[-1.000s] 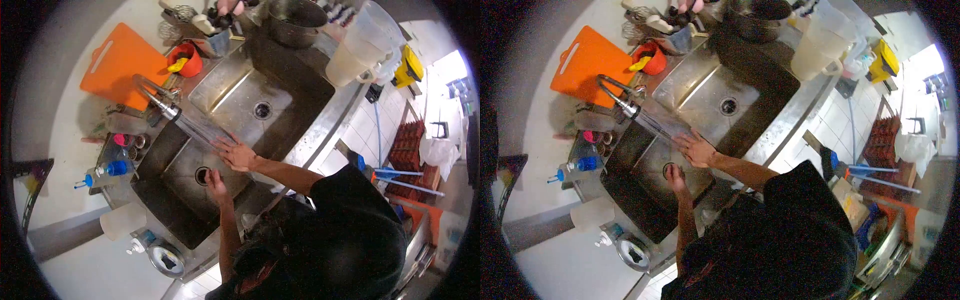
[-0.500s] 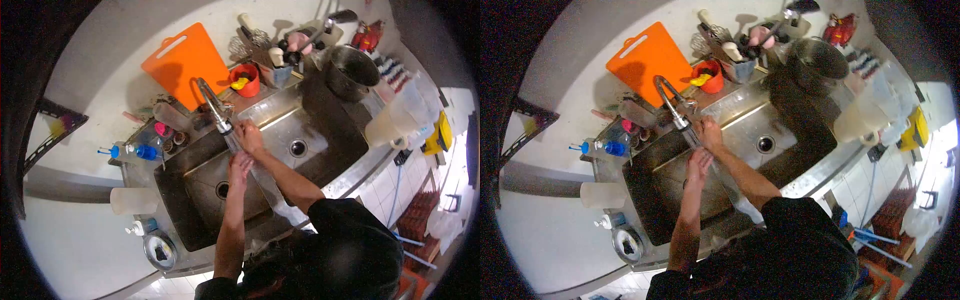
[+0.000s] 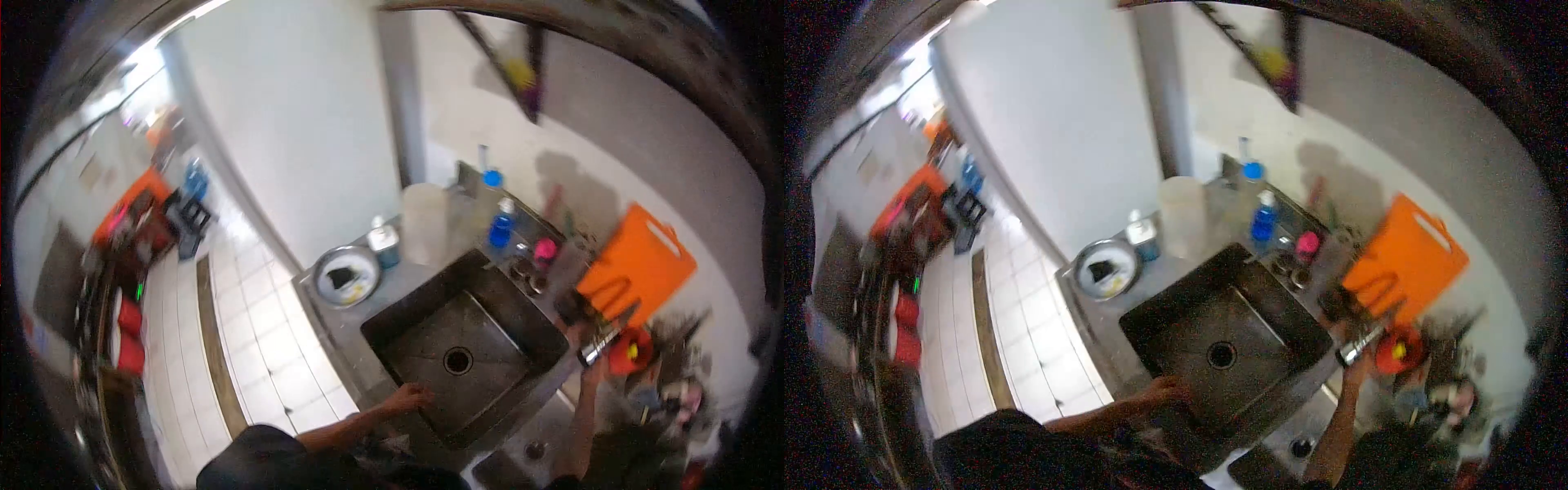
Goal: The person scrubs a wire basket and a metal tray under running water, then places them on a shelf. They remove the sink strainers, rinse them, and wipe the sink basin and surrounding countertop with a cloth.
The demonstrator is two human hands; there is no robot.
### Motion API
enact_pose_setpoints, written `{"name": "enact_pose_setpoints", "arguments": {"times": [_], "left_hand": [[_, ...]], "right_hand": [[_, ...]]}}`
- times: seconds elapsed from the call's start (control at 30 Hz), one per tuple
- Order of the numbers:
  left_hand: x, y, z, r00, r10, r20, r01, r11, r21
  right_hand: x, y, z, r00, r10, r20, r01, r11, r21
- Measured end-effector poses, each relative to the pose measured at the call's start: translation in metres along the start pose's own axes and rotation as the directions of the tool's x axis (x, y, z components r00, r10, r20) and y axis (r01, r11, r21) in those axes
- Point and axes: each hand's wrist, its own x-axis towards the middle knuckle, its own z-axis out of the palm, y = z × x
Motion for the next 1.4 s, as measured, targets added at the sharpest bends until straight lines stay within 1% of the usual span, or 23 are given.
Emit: {"name": "enact_pose_setpoints", "arguments": {"times": [0.03,0.07,0.1,0.27,0.37,0.47,0.57,0.6,0.7,0.73,0.8,0.9,1.0,1.03,1.07,1.1,1.17,1.2,1.23,1.27,1.3,1.37,1.4], "left_hand": [[-0.013,0.024,0.003,0.997,-0.055,-0.051,0.059,0.994,0.088],[-0.02,0.037,0.008,0.989,-0.111,-0.093,0.126,0.977,0.172],[-0.022,0.033,0.013,0.992,-0.084,-0.094,0.098,0.981,0.165],[-0.02,0.052,0.03,0.997,-0.074,0.006,0.073,0.993,0.091],[-0.034,0.074,0.044,0.995,-0.09,0.037,0.087,0.994,0.069],[-0.016,0.04,0.038,0.994,0.006,0.107,-0.042,0.939,0.342],[0.007,0.006,0.031,0.962,0.191,0.194,-0.245,0.92,0.307],[0.031,0.01,0.041,0.859,0.463,0.217,-0.501,0.848,0.175],[-0.096,0.206,0.036,0.937,0.249,0.244,-0.302,0.93,0.211],[-0.079,0.208,0.051,0.878,0.456,0.146,-0.478,0.845,0.239],[-0.144,0.29,0.036,0.675,0.608,0.419,-0.687,0.725,0.054],[-0.192,0.317,0.029,0.55,0.703,0.451,-0.729,0.667,-0.153],[-0.174,0.264,-0.005,0.622,0.385,0.681,-0.396,0.906,-0.15],[-0.114,0.184,-0.009,0.621,0.493,0.609,-0.732,0.642,0.227],[-0.056,0.104,-0.013,0.609,0.593,0.526,-0.753,0.226,0.617],[-0.071,0.066,-0.046,0.646,0.496,0.58,-0.737,0.209,0.643],[-0.198,0.06,-0.113,0.834,0.394,0.386,-0.539,0.732,0.417],[-0.265,0.06,-0.148,0.902,0.331,0.277,-0.395,0.892,0.222],[-0.267,0.003,-0.183,0.963,0.259,0.077,-0.27,0.915,0.299],[-0.289,-0.039,-0.217,0.924,0.335,-0.183,-0.224,0.864,0.451],[-0.315,-0.083,-0.253,0.909,0.151,-0.388,0.066,0.867,0.494],[-0.357,-0.195,-0.319,0.678,0.189,-0.71,0.252,0.848,0.466],[-0.389,-0.212,-0.339,0.542,0.091,-0.835,0.387,0.855,0.344]], "right_hand": [[0.01,-0.029,0.007,0.993,-0.03,-0.115,-0.047,0.792,-0.609],[0.018,-0.067,0.024,0.972,-0.059,-0.228,-0.205,0.263,-0.943],[0.007,-0.138,0.066,0.947,0.256,-0.194,-0.263,0.266,-0.927],[-0.028,-0.209,0.184,0.965,-0.188,0.181,0.241,0.375,-0.895],[-0.09,-0.212,0.258,0.924,-0.167,0.343,0.381,0.46,-0.802],[-0.171,-0.198,0.306,0.89,-0.015,0.455,0.395,0.524,-0.755],[-0.23,-0.19,0.331,0.855,0.12,0.505,0.371,0.539,-0.756],[-0.242,-0.191,0.339,0.844,0.141,0.517,0.372,0.541,-0.754],[-0.257,-0.204,0.368,0.837,0.136,0.531,0.388,0.538,-0.748],[-0.257,-0.211,0.377,0.838,0.124,0.531,0.396,0.531,-0.749],[-0.258,-0.223,0.394,0.84,0.096,0.534,0.421,0.507,-0.753],[-0.27,-0.236,0.421,0.827,0.082,0.555,0.456,0.478,-0.75],[-0.302,-0.232,0.442,0.811,0.142,0.568,0.455,0.459,-0.764],[-0.316,-0.225,0.449,0.799,0.18,0.574,0.45,0.454,-0.769],[-0.33,-0.217,0.45,0.783,0.217,0.582,0.452,0.445,-0.773],[-0.345,-0.209,0.448,0.764,0.272,0.585,0.447,0.432,-0.784],[-0.372,-0.197,0.439,0.724,0.404,0.56,0.412,0.397,-0.82],[-0.381,-0.194,0.433,0.693,0.474,0.544,0.402,0.373,-0.836],[-0.389,-0.191,0.429,0.664,0.53,0.528,0.399,0.346,-0.849],[-0.396,-0.186,0.426,0.621,0.587,0.52,0.411,0.321,-0.853],[-0.403,-0.178,0.428,0.595,0.603,0.531,0.404,0.347,-0.846],[-0.431,-0.169,0.471,0.607,0.587,0.535,0.242,0.505,-0.828],[-0.438,-0.159,0.488,0.512,0.684,0.52,0.179,0.507,-0.843]]}}
